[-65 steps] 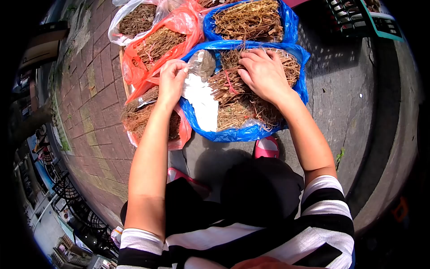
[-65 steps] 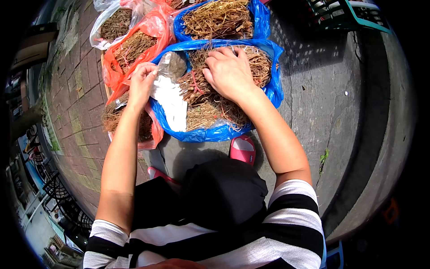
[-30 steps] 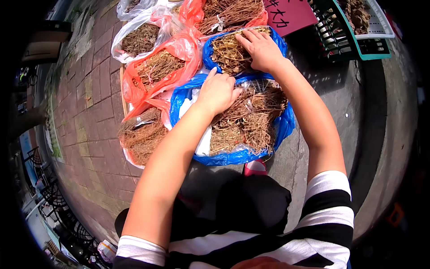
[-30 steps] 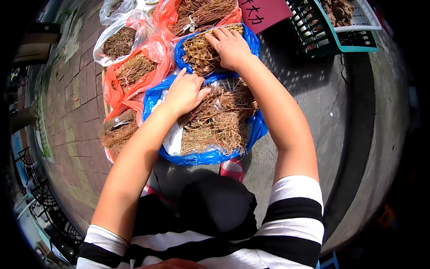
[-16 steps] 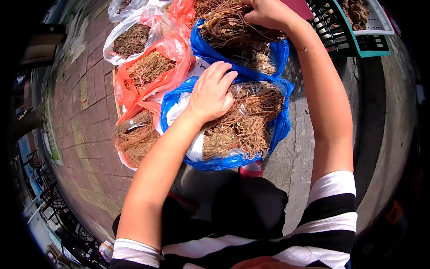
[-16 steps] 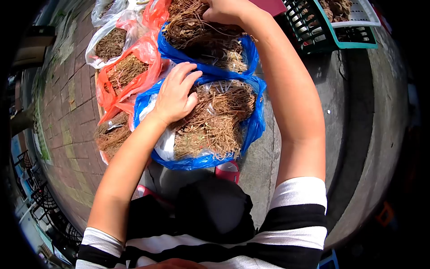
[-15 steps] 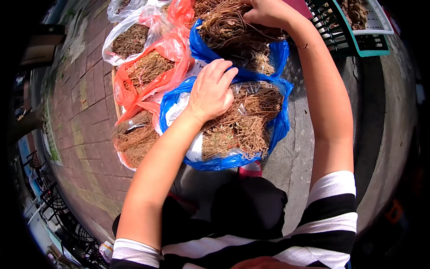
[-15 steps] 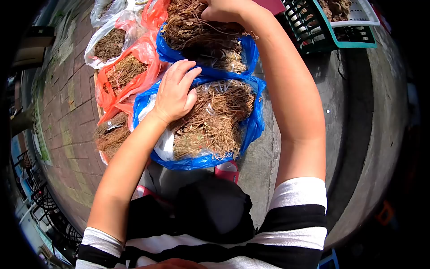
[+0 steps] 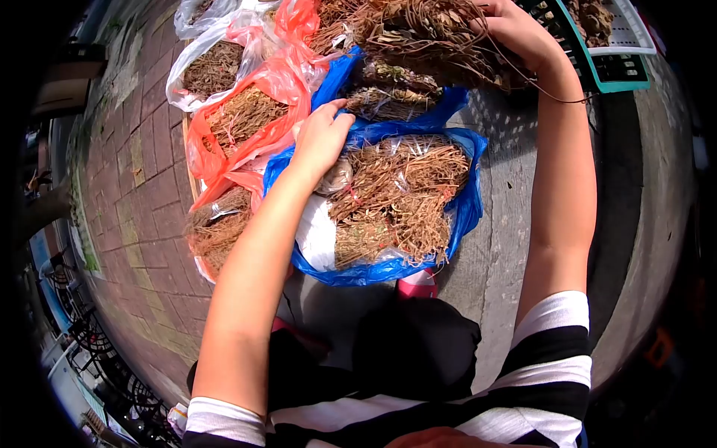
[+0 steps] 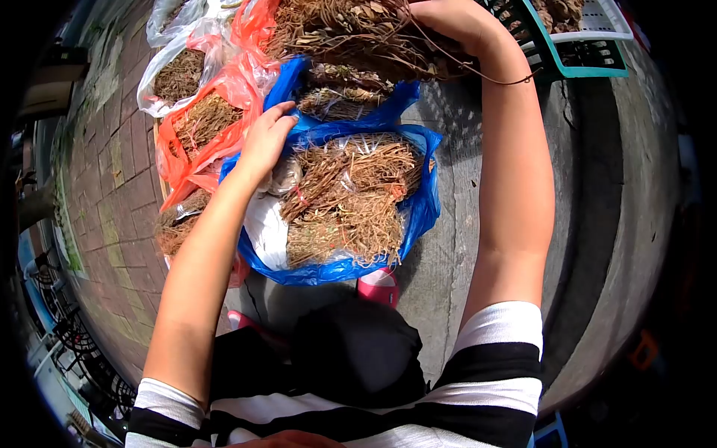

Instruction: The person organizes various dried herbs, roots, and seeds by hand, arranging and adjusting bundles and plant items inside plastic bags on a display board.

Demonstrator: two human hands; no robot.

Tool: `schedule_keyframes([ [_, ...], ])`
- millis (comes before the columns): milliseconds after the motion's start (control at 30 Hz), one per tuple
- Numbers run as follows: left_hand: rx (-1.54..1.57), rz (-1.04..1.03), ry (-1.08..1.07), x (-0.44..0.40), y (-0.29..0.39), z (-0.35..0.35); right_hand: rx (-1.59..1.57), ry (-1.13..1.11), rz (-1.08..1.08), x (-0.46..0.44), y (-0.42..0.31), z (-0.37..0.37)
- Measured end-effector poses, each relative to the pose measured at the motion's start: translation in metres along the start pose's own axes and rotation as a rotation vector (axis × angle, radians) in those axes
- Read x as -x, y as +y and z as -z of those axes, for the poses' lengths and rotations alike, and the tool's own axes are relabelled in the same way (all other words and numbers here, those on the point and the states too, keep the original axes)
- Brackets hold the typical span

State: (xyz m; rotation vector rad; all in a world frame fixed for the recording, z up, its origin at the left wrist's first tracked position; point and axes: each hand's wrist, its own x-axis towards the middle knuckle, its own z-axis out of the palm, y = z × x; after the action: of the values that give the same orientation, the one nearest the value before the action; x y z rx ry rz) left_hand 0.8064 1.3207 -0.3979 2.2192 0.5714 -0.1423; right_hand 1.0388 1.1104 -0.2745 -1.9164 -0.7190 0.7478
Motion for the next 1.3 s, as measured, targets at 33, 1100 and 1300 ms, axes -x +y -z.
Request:
schedule_keyframes([
  [33,0.15,-0.016,0.058,-0.006,-0.006,-0.002,-0.13,-0.039,0.02,0.003,-0.001,0.0],
  [1100,1.898,0.185,0.035,0.068,-0.052,0.07,0.681,-0.092,-0.077,0.0,0.021,-0.06],
  [1300,1.958,0.223,0.023,0.068,-0.04,0.062,0.911,0.146,-0.037,0.028,0.011,-0.048],
])
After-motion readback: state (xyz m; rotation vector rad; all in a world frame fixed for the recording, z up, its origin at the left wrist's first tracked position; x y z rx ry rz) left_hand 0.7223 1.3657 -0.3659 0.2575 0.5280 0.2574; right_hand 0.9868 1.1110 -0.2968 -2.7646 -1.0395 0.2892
